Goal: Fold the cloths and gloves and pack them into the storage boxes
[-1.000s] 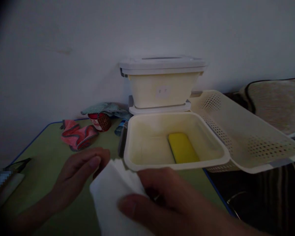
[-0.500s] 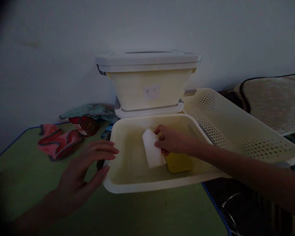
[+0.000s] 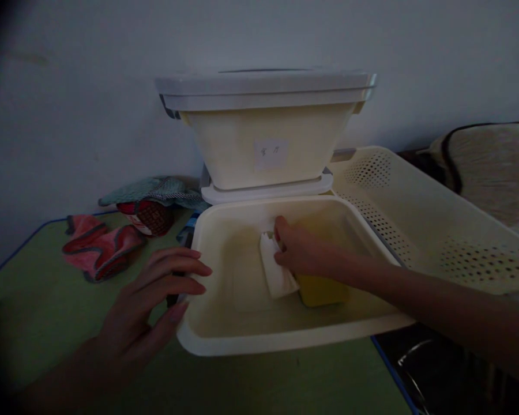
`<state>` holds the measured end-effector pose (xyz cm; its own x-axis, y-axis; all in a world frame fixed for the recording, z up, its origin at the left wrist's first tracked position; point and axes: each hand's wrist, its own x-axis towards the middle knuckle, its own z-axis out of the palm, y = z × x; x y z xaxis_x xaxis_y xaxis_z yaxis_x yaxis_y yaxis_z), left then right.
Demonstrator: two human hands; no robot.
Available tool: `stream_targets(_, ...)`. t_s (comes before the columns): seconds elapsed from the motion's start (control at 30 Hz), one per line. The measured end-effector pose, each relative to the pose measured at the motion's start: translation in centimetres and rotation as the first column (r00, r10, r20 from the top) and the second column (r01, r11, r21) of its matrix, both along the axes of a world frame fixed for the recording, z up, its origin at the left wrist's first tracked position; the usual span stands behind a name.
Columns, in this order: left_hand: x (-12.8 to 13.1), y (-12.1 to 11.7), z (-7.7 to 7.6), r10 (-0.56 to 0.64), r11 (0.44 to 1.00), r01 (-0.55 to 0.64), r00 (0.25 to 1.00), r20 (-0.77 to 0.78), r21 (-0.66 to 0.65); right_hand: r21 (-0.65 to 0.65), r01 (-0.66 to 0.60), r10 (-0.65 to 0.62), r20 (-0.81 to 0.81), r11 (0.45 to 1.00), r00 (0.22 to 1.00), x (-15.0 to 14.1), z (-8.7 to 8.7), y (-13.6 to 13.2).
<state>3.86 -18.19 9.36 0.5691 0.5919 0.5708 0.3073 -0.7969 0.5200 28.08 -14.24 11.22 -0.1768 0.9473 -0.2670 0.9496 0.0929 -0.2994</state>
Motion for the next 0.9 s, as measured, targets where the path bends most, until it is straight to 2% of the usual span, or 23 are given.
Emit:
stream_targets(0.17, 0.1, 0.1, -0.1, -0.017, 1.0, 0.017, 1.0, 0.009, 0.026, 0.096, -0.211, 0.184, 0.231, 0.973, 0.955, -0.9, 0.9, -1.0)
stream_targets(0.3, 0.1, 0.0, 0.0, -0.012, 0.999, 0.012, 1.0, 0.004, 0.037, 0.133, -0.411, 0.315, 0.449, 0.902, 0.837, -2.0, 0.0, -2.0)
stream_targets(0.37, 0.1, -0.1, 0.0, -0.016, 0.999, 0.016, 1.0, -0.001, 0.048, 0.112, -0.458, 0.355, 0.48, 0.882, 0.802, -2.7, -0.6, -2.2)
stream_targets(0.47, 0.0, -0.1, 0.1, -0.014, 0.998, 0.014, 1.0, -0.007, 0.057, 0.044, -0.473, 0.421, 0.388, 0.88, 0.82, -3.7, -1.0, -2.1)
stream_targets(0.6, 0.0, 0.0, 0.1, -0.02, 0.997, 0.021, 1.0, -0.004, 0.079, -0.094, -0.487, 0.495, 0.235, 0.868, 0.837, -4.2, -0.1, -1.0)
stream_targets(0.73, 0.1, 0.3, 0.2, -0.044, 0.993, 0.044, 0.999, -0.007, 0.106, -0.211, -0.556, 0.584, 0.108, 0.804, 0.805, -3.1, 0.7, 0.6)
stream_targets(0.9, 0.1, 0.3, 0.2, -0.04, 0.993, 0.042, 0.999, -0.013, 0.107, -0.269, -0.608, 0.631, 0.001, 0.747, 0.776, -1.9, 0.4, 1.3)
